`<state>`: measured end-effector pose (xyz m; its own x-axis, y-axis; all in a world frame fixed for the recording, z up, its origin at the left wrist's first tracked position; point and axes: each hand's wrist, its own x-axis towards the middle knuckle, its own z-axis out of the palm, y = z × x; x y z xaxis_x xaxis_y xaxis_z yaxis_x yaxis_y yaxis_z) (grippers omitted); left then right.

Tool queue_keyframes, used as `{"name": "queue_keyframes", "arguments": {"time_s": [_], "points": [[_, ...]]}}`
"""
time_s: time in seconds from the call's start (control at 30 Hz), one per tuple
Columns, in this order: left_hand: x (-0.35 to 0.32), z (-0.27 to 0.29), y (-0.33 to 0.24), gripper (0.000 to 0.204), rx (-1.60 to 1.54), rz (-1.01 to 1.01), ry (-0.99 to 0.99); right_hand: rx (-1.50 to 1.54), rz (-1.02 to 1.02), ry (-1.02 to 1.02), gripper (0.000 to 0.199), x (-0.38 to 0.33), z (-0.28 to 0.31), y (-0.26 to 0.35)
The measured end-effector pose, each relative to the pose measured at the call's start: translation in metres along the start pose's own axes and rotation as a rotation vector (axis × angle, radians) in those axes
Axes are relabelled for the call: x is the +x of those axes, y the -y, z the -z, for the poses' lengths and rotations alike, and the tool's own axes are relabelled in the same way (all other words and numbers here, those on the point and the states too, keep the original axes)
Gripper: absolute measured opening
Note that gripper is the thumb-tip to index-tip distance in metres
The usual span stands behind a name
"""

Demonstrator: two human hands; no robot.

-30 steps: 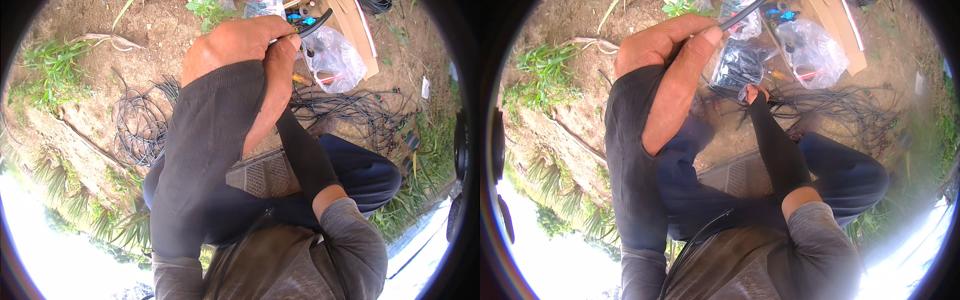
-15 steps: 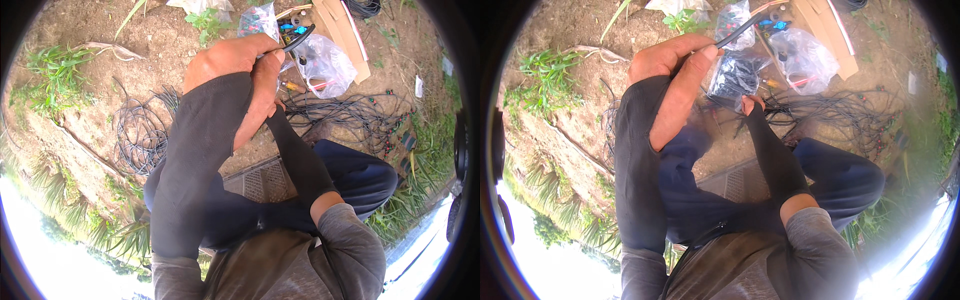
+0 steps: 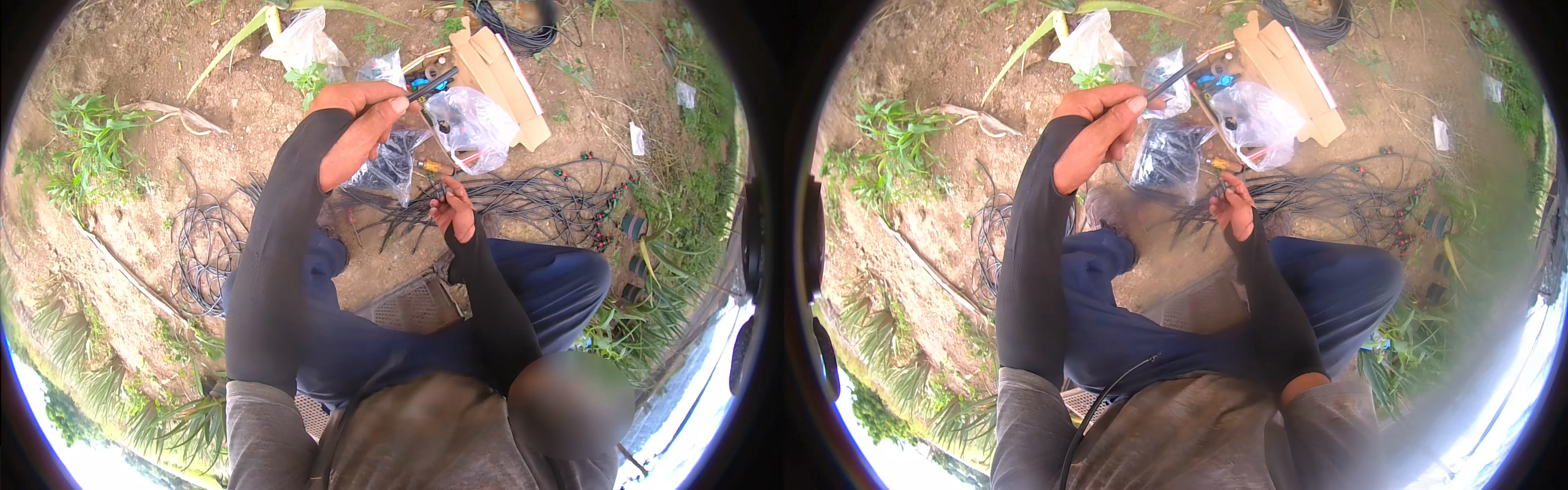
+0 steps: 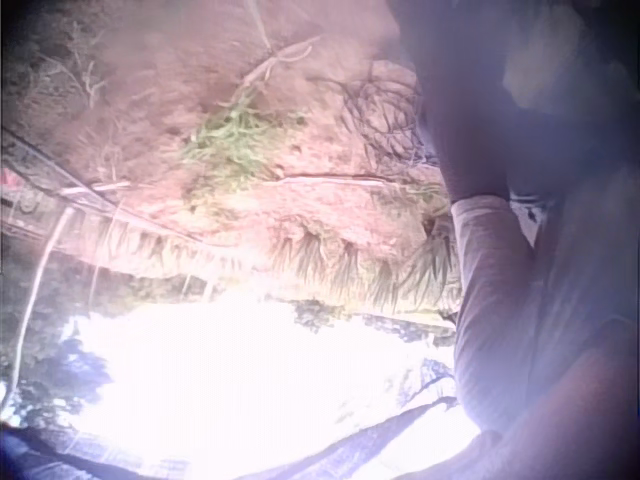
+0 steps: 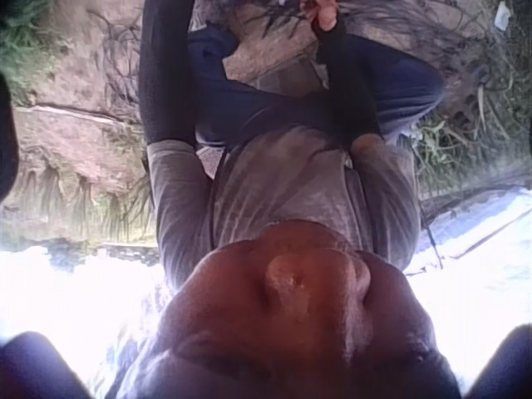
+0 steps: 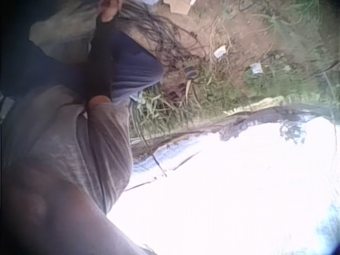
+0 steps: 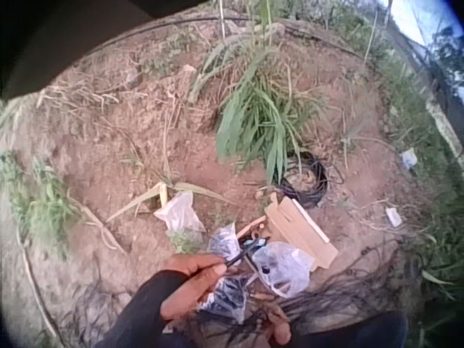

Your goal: The person sits on the ground and assembles irrigation lines by stripping wire ends with pliers, inserting them into black connectors, and attaching green and red fittings. The person handles multiple wire segments and tools throughout the process.

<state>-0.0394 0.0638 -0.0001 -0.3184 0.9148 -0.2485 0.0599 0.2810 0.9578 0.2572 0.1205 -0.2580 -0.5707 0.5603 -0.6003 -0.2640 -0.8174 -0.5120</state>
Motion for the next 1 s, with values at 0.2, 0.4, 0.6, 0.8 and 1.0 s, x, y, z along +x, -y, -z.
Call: {"name": "queue_keyframes", "arguments": {"time_s": [0.2, 0.4, 0.6, 0.8, 1.0], "points": [[-0.032, -0.028, -0.008, 0.028, -0.185, -0.035, 0.236, 0.039, 0.159, 0.243, 0.032, -0.077, -0.096, 0.093], [-0.083, -0.083, -0.024, 0.029, -0.138, 0.035, 0.298, -0.024, 0.349, 0.330, 0.018, -0.162, -0.132, 0.128], [-0.146, -0.128, -0.028, 0.029, -0.104, -0.017, 0.237, -0.162, 0.483, 0.319, 0.017, -0.226, -0.120, 0.137], [-0.192, -0.148, -0.035, 0.027, -0.155, 0.118, 0.271, -0.365, 0.446, 0.175, 0.015, -0.274, -0.112, 0.123], [-0.226, -0.173, -0.027, 0.025, -0.122, -0.020, 0.188, -0.454, 0.439, 0.192, 0.014, -0.308, -0.111, 0.103]]}}
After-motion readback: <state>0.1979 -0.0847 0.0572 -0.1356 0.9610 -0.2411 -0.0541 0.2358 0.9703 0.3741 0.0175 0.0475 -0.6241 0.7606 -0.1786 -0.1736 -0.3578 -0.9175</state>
